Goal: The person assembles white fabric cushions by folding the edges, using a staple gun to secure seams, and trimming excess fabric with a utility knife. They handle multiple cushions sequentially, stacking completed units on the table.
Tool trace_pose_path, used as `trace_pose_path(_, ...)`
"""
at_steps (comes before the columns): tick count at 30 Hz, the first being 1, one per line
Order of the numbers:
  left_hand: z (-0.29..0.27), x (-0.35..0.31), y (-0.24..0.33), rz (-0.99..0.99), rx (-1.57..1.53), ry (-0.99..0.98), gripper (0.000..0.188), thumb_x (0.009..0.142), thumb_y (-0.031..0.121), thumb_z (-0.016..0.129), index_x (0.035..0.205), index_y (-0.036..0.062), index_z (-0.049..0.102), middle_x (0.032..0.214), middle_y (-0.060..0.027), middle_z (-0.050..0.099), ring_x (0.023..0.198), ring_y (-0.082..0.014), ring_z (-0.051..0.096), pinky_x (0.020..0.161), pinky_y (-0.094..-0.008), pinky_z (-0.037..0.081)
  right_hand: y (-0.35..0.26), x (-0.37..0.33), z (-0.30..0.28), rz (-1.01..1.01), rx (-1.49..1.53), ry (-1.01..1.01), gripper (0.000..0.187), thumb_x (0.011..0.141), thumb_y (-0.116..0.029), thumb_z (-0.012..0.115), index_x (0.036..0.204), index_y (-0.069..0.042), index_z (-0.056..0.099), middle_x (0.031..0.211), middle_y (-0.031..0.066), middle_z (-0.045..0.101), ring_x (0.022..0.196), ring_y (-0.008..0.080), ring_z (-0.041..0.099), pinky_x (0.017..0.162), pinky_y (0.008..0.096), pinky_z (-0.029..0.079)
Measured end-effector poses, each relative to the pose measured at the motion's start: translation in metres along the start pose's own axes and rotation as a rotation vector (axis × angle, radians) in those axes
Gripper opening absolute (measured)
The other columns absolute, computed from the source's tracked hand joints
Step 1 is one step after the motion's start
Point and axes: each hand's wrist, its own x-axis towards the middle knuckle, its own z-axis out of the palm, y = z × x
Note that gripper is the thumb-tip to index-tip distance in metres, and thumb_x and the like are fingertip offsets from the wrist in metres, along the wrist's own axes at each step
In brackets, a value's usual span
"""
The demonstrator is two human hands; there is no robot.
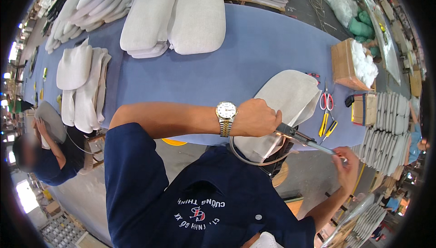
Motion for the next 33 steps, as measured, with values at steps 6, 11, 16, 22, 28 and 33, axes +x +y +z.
trace_pose_path(6, 0.009, -0.010, 0.004, 0.039, 0.054, 0.074, 0.046, 0.088, 0.012, 0.061, 0.129, -0.0096, 0.062, 0.073, -0.0090, 0.068, 0.058, -0.0213, 0.070, 0.046, -0.0347, 0.053, -0.020, 0.008, 0.027, -0.016, -0.138, -0.076, 0.020, 0.084, 0.000, 0.077, 0.103, 0.000, 0.071, 0.085, 0.0092, 0.071, 0.079, 0.0177, 0.065, 0.075, 0.0310, 0.051)
trace_pose_path(11, 0.015, -0.018, 0.005, 0.048, 0.002, 0.137, 0.046, 0.089, 0.020, 0.060, 0.121, -0.0131, 0.064, 0.073, -0.0133, 0.071, 0.062, -0.0275, 0.072, 0.051, -0.0390, 0.055, -0.020, 0.003, 0.031, -0.041, -0.158, -0.117, 0.020, 0.083, 0.000, 0.077, 0.103, -0.001, 0.072, 0.086, 0.0094, 0.072, 0.077, 0.0177, 0.065, 0.073, 0.0307, 0.051)
trace_pose_path(16, 0.022, -0.024, 0.009, 0.055, 0.056, 0.170, 0.045, 0.090, 0.021, 0.060, 0.122, -0.0106, 0.065, 0.073, -0.0116, 0.071, 0.061, -0.0256, 0.072, 0.052, -0.0376, 0.055, -0.016, -0.005, 0.035, 0.008, -0.177, -0.055, 0.020, 0.083, 0.000, 0.077, 0.102, 0.000, 0.072, 0.087, 0.0098, 0.073, 0.077, 0.0170, 0.064, 0.072, 0.0304, 0.050)
trace_pose_path(22, 0.023, -0.029, 0.014, 0.038, 0.038, 0.183, 0.043, 0.090, 0.021, 0.060, 0.121, -0.0084, 0.066, 0.077, -0.0101, 0.071, 0.065, -0.0238, 0.072, 0.052, -0.0364, 0.055, -0.013, -0.008, 0.041, 0.019, -0.131, -0.039, 0.021, 0.081, 0.000, 0.079, 0.101, 0.001, 0.072, 0.086, 0.0100, 0.073, 0.076, 0.0161, 0.063, 0.072, 0.0303, 0.050)
trace_pose_path(28, 0.027, -0.034, 0.016, 0.047, 0.022, 0.195, 0.043, 0.092, 0.023, 0.059, 0.121, -0.0080, 0.066, 0.078, -0.0092, 0.071, 0.065, -0.0234, 0.072, 0.053, -0.0359, 0.055, -0.008, -0.011, 0.054, 0.032, -0.134, -0.060, 0.022, 0.080, -0.001, 0.080, 0.101, 0.001, 0.072, 0.088, 0.0114, 0.074, 0.075, 0.0179, 0.063, 0.072, 0.0316, 0.051)
trace_pose_path(33, 0.026, -0.033, 0.017, 0.019, 0.005, 0.132, 0.045, 0.092, 0.019, 0.060, 0.131, -0.0044, 0.060, 0.080, -0.0082, 0.070, 0.063, -0.0223, 0.072, 0.050, -0.0353, 0.055, -0.008, -0.019, 0.059, 0.008, -0.163, -0.024, 0.021, 0.081, -0.003, 0.080, 0.100, 0.000, 0.072, 0.088, 0.0118, 0.074, 0.074, 0.0192, 0.064, 0.072, 0.0327, 0.052)
